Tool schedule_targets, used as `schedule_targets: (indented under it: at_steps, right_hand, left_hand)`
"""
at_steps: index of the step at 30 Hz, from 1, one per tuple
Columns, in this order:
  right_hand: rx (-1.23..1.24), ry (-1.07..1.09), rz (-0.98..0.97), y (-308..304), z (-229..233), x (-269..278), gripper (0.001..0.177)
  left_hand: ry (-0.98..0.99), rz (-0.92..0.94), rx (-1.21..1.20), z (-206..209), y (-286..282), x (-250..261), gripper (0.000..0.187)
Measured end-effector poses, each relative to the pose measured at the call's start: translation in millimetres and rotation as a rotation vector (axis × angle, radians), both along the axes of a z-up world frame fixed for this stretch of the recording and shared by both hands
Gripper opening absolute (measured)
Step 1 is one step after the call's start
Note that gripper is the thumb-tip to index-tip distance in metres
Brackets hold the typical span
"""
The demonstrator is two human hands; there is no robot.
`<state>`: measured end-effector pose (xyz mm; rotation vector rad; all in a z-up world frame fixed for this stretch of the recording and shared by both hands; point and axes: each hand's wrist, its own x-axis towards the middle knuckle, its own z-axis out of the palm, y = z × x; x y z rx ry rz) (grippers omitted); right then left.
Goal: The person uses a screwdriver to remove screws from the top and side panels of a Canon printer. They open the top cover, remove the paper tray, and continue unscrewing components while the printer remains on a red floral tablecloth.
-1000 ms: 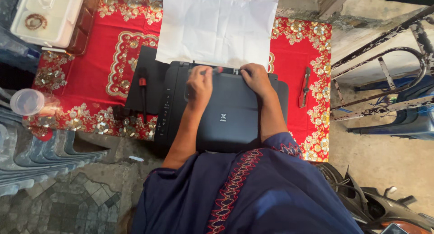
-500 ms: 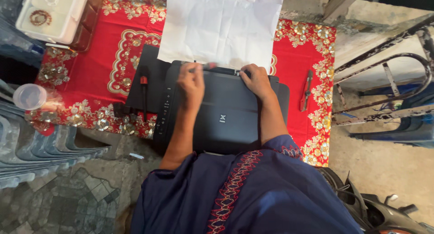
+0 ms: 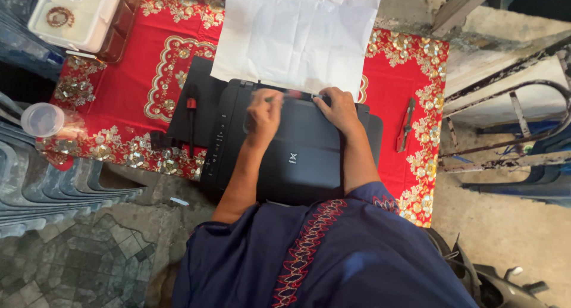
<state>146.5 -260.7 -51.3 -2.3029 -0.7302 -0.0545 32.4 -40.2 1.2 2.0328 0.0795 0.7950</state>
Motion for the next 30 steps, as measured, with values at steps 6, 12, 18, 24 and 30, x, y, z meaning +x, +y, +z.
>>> schedule_targets:
  at_steps: [6,12,18,24,30]
  right_hand:
    - [0.003,0.048,0.008,-0.1,-2.8,-0.1,0.028]
    - [0.093,0.148,0.029,-7.0,-16.1,8.2,0.026]
    - [0.065,0.101,0.023,-3.0,-45.6,16.4,0.014]
    - [-0.054,-0.018,-0.124,18.0,-77.7,16.1,0.015]
    - [-0.070,0.131,-0.311,37.7,-99.8,11.8,0.026]
  left_hand:
    - [-0.098,0.285,0.229,-5.0,15.5,-0.3,0.008]
    - [-0.056,0.164,0.119,-7.9,16.1,-3.7,0.010]
    - [-0.165,0.308,0.128,-0.6,45.9,-13.1,0.010]
    - [-0.206,0.342,-0.130,-10.2,51.9,-7.7,0.015]
    - [-0.218,0.346,-0.228,-24.0,51.1,5.4,0.015]
